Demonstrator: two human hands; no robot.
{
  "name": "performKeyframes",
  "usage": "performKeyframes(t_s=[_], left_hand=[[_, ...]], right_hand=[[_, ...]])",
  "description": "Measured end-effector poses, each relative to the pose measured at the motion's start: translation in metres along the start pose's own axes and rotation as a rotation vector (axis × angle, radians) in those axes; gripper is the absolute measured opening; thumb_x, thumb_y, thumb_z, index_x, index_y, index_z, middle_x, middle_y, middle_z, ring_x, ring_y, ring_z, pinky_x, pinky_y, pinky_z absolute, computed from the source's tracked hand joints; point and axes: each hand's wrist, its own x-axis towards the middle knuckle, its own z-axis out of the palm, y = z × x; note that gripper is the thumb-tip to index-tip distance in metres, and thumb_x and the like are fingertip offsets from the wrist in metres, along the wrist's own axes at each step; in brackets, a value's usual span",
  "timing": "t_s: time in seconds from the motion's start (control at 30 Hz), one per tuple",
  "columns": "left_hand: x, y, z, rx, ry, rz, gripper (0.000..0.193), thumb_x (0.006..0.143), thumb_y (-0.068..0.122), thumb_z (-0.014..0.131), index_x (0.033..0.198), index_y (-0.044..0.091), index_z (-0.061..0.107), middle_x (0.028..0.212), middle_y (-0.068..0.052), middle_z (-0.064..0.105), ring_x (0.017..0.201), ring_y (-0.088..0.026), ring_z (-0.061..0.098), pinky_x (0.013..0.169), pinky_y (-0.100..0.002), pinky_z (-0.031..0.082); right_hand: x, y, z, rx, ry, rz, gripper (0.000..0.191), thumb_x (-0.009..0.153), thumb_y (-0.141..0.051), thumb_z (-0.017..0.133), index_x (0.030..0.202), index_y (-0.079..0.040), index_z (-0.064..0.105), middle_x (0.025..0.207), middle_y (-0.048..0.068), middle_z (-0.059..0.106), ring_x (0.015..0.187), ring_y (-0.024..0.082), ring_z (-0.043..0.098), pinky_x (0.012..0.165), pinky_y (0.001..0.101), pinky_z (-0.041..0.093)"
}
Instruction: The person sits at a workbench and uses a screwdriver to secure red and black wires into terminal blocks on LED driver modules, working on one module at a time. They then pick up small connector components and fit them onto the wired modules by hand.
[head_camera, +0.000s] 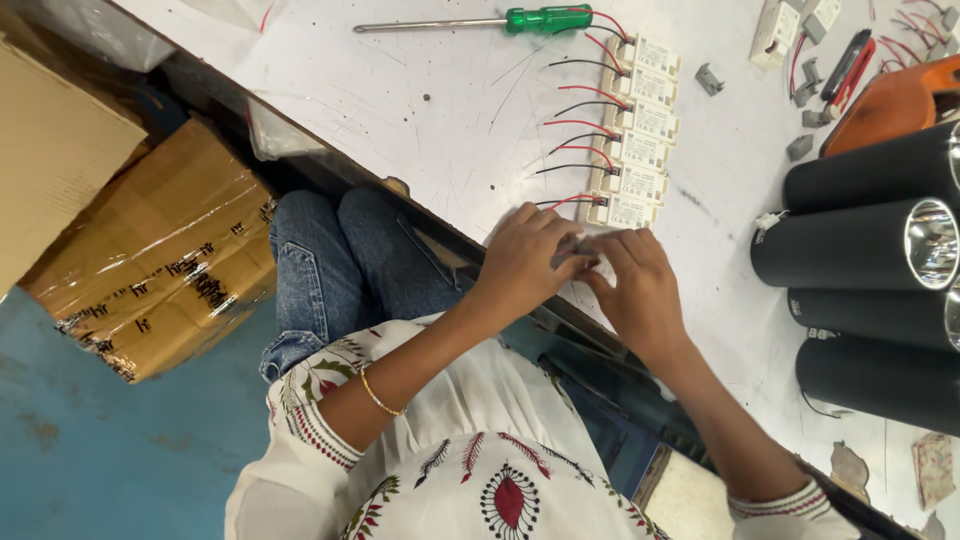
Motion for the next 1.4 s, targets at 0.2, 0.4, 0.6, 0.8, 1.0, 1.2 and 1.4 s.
performKeyframes(t_s=[0.2, 0.4, 0.6, 0.8, 1.0, 1.2, 1.4], left_hand=[[-0.003, 0.0, -0.003, -0.102, -0.009, 0.021, 0.033, 0.073, 0.027, 0.086, 0.097, 0.011, 0.069, 0.093, -0.006, 0.068, 0.097, -0.029, 0.063, 0.087, -0.045, 0.045], [-0.011, 0.0, 0.005, -0.117, -0.003, 0.007, 0.031, 0.077, 0.015, 0.081, 0.103, 0.01, 0.065, 0.099, -0.008, 0.064, 0.102, -0.032, 0.062, 0.09, -0.044, 0.048], [0.003, -0.002, -0.002, -0.489, -0.11, -0.065, 0.036, 0.086, 0.023, 0.083, 0.115, 0.008, 0.065, 0.106, -0.007, 0.067, 0.105, -0.024, 0.065, 0.092, -0.038, 0.055], [-0.001, 0.038, -0.012, -0.756, -0.004, -0.136, 0.04, 0.093, 0.018, 0.075, 0.129, 0.006, 0.064, 0.123, -0.008, 0.066, 0.118, -0.024, 0.067, 0.098, -0.038, 0.058], [-0.003, 0.046, -0.035, -0.093, -0.065, 0.042, 0.034, 0.089, 0.0, 0.068, 0.123, 0.005, 0.066, 0.117, -0.011, 0.064, 0.116, -0.031, 0.06, 0.1, -0.042, 0.049], [0.001, 0.033, -0.026, -0.058, -0.06, 0.229, 0.035, 0.086, 0.002, 0.068, 0.12, 0.004, 0.061, 0.117, -0.013, 0.062, 0.116, -0.033, 0.059, 0.102, -0.045, 0.044], [-0.002, 0.021, -0.006, 0.194, -0.088, 0.316, 0.025, 0.086, 0.008, 0.069, 0.109, 0.001, 0.061, 0.103, -0.011, 0.062, 0.104, -0.03, 0.059, 0.102, -0.043, 0.042]], right_hand=[[-0.011, 0.009, 0.013, 0.27, 0.119, 0.07, 0.052, 0.067, -0.008, 0.085, 0.113, 0.0, 0.061, 0.115, 0.016, 0.062, 0.109, 0.04, 0.058, 0.092, 0.044, 0.048], [-0.015, 0.013, 0.036, 0.265, 0.128, 0.304, 0.041, 0.068, -0.009, 0.092, 0.097, -0.003, 0.062, 0.095, 0.013, 0.069, 0.095, 0.035, 0.061, 0.093, 0.0433, 0.046], [-0.015, 0.028, 0.024, 0.942, -0.014, 0.494, 0.036, 0.078, -0.006, 0.082, 0.108, -0.004, 0.062, 0.103, 0.006, 0.071, 0.1, 0.017, 0.065, 0.091, 0.0344, 0.05], [-0.016, 0.028, 0.023, 1.881, 0.292, 0.392, 0.044, 0.094, -0.003, 0.068, 0.135, 0.001, 0.054, 0.128, 0.009, 0.067, 0.12, 0.018, 0.063, 0.108, 0.0332, 0.049], [-0.027, 0.032, 0.02, 1.23, 0.196, 0.234, 0.042, 0.088, 0.011, 0.07, 0.128, 0.002, 0.058, 0.132, 0.009, 0.065, 0.128, 0.018, 0.059, 0.117, 0.0335, 0.045], [-0.032, 0.04, 0.025, 0.784, 0.101, 0.293, 0.038, 0.082, 0.007, 0.078, 0.117, 0.003, 0.064, 0.123, 0.01, 0.067, 0.118, 0.017, 0.062, 0.107, 0.0303, 0.047], [-0.036, 0.036, 0.043, 0.652, 0.074, 0.338, 0.036, 0.079, 0.007, 0.078, 0.112, 0.003, 0.063, 0.11, 0.01, 0.073, 0.107, 0.017, 0.067, 0.096, 0.0298, 0.051]])
